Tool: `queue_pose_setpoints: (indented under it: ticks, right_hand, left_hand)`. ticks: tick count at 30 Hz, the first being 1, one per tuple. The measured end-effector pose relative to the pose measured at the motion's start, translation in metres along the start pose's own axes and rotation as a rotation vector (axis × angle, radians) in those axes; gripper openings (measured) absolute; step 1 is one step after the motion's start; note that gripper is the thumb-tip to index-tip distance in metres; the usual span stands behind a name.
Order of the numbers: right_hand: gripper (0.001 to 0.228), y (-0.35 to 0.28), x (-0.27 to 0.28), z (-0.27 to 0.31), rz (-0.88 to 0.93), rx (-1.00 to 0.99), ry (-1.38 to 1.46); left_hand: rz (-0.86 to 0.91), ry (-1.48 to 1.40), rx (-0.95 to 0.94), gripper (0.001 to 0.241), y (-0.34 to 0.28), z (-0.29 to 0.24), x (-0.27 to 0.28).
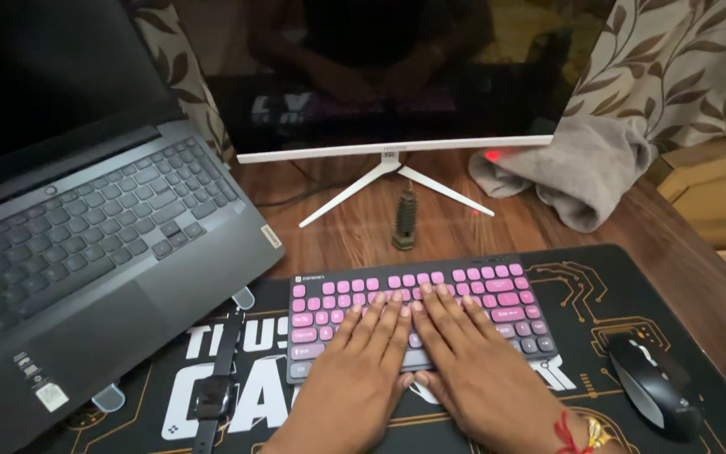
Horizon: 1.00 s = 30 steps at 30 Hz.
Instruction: The person wipes a desk mat and computer monitor with a cloth, then places a keyboard and mouse on the mat. They organize small items into a holder, connect a USB cable to a laptop, and adjust the monitor's orientation.
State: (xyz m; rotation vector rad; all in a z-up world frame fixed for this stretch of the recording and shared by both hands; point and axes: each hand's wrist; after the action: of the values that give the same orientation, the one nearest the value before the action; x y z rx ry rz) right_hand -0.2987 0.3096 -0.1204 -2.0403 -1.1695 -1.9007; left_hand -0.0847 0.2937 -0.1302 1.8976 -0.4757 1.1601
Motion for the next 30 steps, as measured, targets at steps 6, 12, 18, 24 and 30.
queue_pose_setpoints:
  ticks: [6, 12, 18, 24, 30]
  right_hand:
    - [0.076, 0.000, -0.001, 0.001, -0.021, -0.028, -0.018]
    - [0.078, -0.003, 0.000, -0.006, 0.024, -0.037, -0.013]
    - [0.090, -0.013, 0.005, -0.023, -0.034, -0.161, -0.098]
    - [0.146, -0.016, 0.021, -0.039, 0.342, -0.728, 0.227]
    - [0.140, -0.022, 0.025, -0.041, 0.299, -0.749, 0.301]
  left_hand:
    - [0.012, -0.020, 0.032, 0.073, -0.002, 0.002, 0.000]
    - [-0.034, 0.011, 0.080, 0.086, -0.007, 0.013, 0.011]
    - [-0.006, 0.051, 0.203, 0.105, -0.015, 0.026, 0.035]
    - [0.127, -0.170, 0.595, 0.134, -0.012, 0.027, 0.048]
    - [0.084, -0.313, 0.617, 0.137, -0.013, 0.024, 0.052]
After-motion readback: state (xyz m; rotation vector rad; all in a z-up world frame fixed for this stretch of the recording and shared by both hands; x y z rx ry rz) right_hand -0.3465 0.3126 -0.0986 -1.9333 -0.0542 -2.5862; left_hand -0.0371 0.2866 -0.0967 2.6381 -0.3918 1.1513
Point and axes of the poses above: each hand's wrist, its own y-axis towards the middle knuckle, its own x-axis out of the back of the hand, z = x × y, and after that the axes turned 11 degrees about -y, right-handed
